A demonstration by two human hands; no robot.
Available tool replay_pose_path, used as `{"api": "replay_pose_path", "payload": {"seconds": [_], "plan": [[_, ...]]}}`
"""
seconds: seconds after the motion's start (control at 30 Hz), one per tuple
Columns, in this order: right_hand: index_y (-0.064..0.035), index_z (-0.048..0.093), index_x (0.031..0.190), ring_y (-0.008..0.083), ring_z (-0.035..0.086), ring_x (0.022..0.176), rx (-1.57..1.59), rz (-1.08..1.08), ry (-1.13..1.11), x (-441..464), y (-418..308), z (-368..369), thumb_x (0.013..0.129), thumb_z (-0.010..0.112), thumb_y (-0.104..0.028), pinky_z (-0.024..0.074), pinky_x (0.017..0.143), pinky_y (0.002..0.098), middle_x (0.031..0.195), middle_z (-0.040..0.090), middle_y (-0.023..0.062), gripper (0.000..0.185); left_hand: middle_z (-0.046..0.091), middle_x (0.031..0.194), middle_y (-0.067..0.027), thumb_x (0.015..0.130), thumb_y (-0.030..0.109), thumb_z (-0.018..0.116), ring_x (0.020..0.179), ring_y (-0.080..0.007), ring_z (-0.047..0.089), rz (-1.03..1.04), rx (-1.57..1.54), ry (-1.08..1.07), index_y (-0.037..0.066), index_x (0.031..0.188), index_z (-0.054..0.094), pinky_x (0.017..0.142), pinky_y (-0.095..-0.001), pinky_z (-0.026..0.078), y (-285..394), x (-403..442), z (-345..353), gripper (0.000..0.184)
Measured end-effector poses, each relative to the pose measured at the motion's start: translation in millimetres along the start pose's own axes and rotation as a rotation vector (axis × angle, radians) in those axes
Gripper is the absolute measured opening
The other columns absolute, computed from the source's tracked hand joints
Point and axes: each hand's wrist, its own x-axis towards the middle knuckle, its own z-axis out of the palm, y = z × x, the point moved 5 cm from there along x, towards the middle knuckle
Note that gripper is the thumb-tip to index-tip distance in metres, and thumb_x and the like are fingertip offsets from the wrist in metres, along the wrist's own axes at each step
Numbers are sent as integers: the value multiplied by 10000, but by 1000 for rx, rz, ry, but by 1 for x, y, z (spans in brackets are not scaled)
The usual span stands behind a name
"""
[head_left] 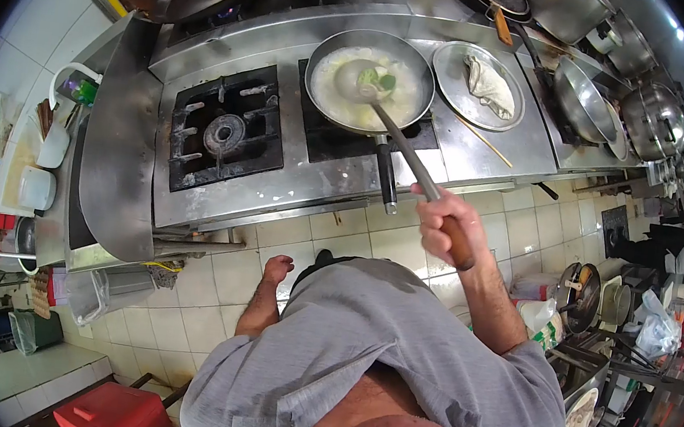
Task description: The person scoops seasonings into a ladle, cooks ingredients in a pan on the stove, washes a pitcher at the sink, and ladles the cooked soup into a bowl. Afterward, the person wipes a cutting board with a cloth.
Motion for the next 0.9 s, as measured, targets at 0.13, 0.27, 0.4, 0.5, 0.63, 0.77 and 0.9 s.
{"api": "replay_pose_path", "payload": {"seconds": [0.13, 0.27, 0.4, 0.5, 0.63, 0.77, 0.9], "plan": [[-36, 442, 1131, 99, 371, 351, -27, -72, 48, 12, 1, 0, 798, 459, -76, 278, 302, 222, 600, 402, 0, 335, 658, 963, -97, 680, 190, 669, 924, -200, 614, -16, 10, -16, 92, 981, 663, 848, -300, 464, -2, 0, 3, 317], [-33, 461, 1106, 107, 378, 355, -71, -51, 118, 3, 8, 14, 790, 470, -73, 270, 313, 231, 600, 403, 4, 318, 656, 966, -100, 679, 156, 677, 908, -200, 617, -12, -65, -3, 80, 975, 661, 835, -297, 470, -2, 2, 3, 306], [-48, 449, 1081, 118, 399, 372, 90, -22, -90, 7, 2, 2, 794, 480, -65, 286, 324, 243, 602, 417, 12, 289, 660, 944, -103, 673, 127, 684, 876, -193, 621, -13, -69, -9, 66, 964, 661, 812, -293, 477, 6, -5, 4, 298], [-68, 434, 1059, 134, 423, 387, 33, -40, 4, 11, 9, 13, 783, 499, -54, 300, 335, 260, 608, 441, 24, 284, 664, 913, -101, 672, 110, 688, 849, -183, 622, 17, -28, 0, 55, 951, 661, 789, -290, 483, 8, -4, 3, 286], [-35, 457, 1076, 114, 371, 353, -50, -51, 69, -2, 8, 10, 810, 471, -74, 275, 321, 244, 610, 422, 9, 268, 666, 902, -91, 675, 108, 689, 836, -182, 621, 17, -111, 9, 58, 941, 664, 771, -291, 485, -4, 3, 6, 272], [-41, 461, 1067, 124, 374, 356, 126, -40, -101, 9, 10, 9, 804, 470, -78, 278, 324, 254, 618, 418, 11, 265, 666, 897, -90, 681, 113, 689, 829, -177, 620, -25, -107, -2, 65, 943, 663, 761, -293, 484, 2, -7, 5, 268], [-30, 472, 1069, 101, 366, 362, -112, -100, 197, 2, 13, 22, 802, 478, -95, 262, 306, 227, 616, 415, 9, 275, 667, 896, -88, 690, 113, 683, 817, -172, 623, 12, -70, 22, 68, 952, 660, 750, -290, 486, 2, -6, 3, 266]]}}
